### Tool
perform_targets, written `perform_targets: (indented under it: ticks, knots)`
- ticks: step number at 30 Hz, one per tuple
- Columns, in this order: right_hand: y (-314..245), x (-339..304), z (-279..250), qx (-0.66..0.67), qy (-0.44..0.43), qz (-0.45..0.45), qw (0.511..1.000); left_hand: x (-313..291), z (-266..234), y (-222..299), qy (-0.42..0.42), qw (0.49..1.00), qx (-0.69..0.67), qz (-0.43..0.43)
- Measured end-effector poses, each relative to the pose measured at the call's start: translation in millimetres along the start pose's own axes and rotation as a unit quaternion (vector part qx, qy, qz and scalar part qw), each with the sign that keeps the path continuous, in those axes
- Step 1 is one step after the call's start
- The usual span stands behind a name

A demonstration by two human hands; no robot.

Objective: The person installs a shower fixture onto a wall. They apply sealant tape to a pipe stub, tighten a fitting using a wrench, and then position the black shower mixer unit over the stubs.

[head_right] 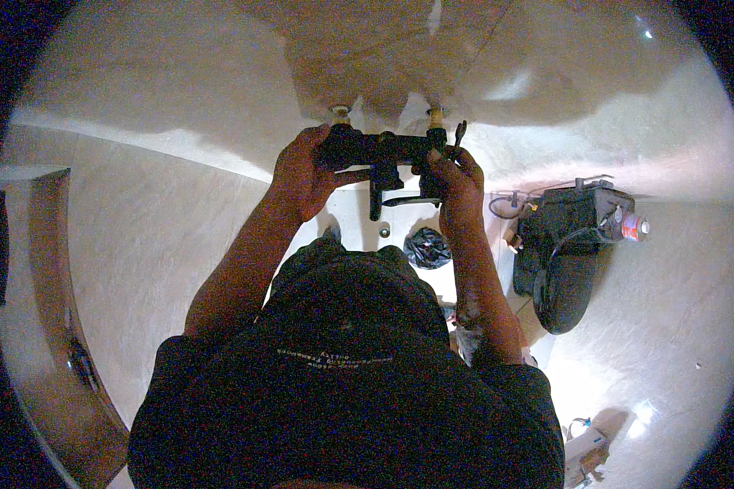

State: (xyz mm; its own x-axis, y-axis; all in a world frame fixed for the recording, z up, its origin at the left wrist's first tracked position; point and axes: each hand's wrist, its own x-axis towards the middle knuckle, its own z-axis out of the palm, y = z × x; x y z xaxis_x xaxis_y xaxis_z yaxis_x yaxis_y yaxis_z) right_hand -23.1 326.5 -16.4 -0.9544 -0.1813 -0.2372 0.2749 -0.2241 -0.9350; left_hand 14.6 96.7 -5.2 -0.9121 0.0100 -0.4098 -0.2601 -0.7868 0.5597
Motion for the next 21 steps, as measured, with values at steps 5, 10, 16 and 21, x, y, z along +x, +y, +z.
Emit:
perform_targets:
  ticks: [5,10,16,21]
  knots:
    - [-2,-1,2,-0.001,0.0,0.007,1.0,5,0,5,0.008,1.0,0.007,-0.013]
    - [-2,-3,3,0.004,0.005,0.001,1.0,1,8,13,0.032,0.999,0.026,-0.021]
    - [-1,-1,3,0.008,0.013,0.0,1.0,2,10,20,0.04,0.997,0.064,-0.024]
    - [-9,-5,9,-0.01,0.018,-0.001,1.0,4,5,19,0.034,0.997,0.062,-0.038]
